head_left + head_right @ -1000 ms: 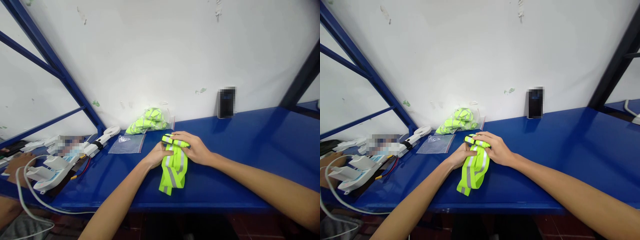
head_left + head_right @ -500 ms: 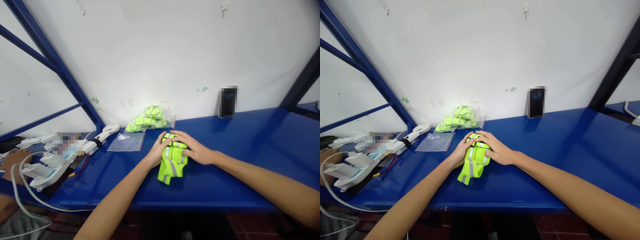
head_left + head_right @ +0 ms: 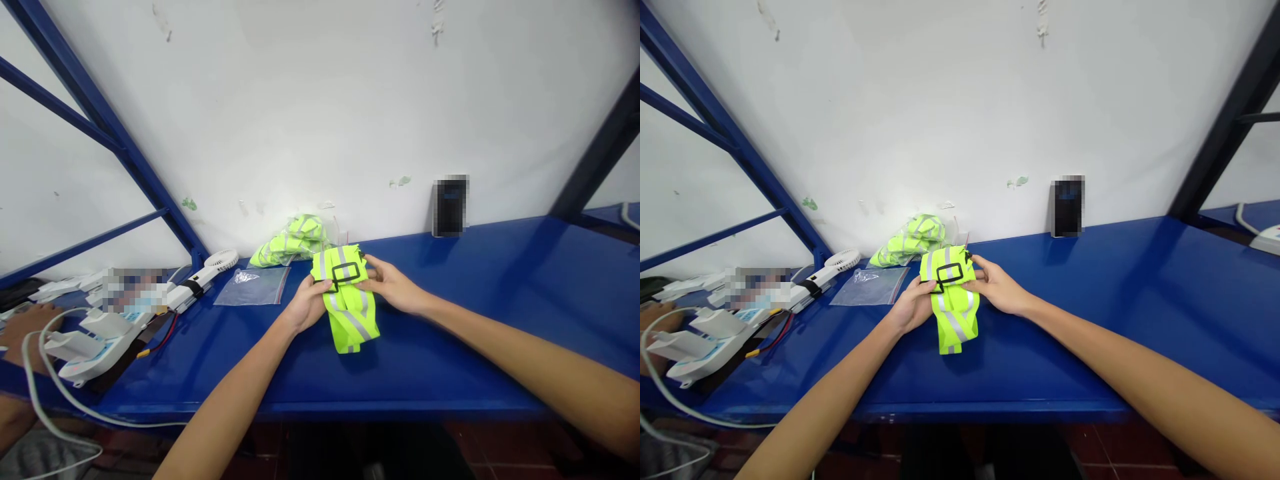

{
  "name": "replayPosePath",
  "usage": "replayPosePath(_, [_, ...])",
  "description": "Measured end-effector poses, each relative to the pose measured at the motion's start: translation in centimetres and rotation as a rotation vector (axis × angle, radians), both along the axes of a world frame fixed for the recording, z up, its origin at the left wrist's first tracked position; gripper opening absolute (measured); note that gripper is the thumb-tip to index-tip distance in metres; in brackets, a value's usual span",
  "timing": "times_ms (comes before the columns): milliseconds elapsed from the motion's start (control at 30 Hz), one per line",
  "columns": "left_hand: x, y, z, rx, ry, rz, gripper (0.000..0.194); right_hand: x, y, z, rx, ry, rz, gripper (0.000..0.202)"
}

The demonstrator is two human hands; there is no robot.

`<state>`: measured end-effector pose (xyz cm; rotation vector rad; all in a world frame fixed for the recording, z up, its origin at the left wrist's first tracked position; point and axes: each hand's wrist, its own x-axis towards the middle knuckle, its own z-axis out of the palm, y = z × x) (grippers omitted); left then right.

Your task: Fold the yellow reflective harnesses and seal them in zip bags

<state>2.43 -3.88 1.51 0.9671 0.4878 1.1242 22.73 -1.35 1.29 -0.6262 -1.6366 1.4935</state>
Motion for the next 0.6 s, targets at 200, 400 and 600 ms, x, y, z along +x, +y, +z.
replayPosePath(200, [0.2,-0.1,-0.2,0.014,0.037,-0.020,0.045,-0.4,-0.6,0.7,-0.024,0.033,-0.070,0.057])
replayPosePath(400, [0.1,-0.1,-0.7,-0.032,0.118,-0.033,0.045,-0.8,-0.8,0.0,0.142,-0.003,-0.144,0.086])
replayPosePath(600, [-0.1,-0.1,-0.7,0.001,0.142,-0.051,0.052,-0.7,-1.4,0.5,0.148,-0.053,-0.163,0.104])
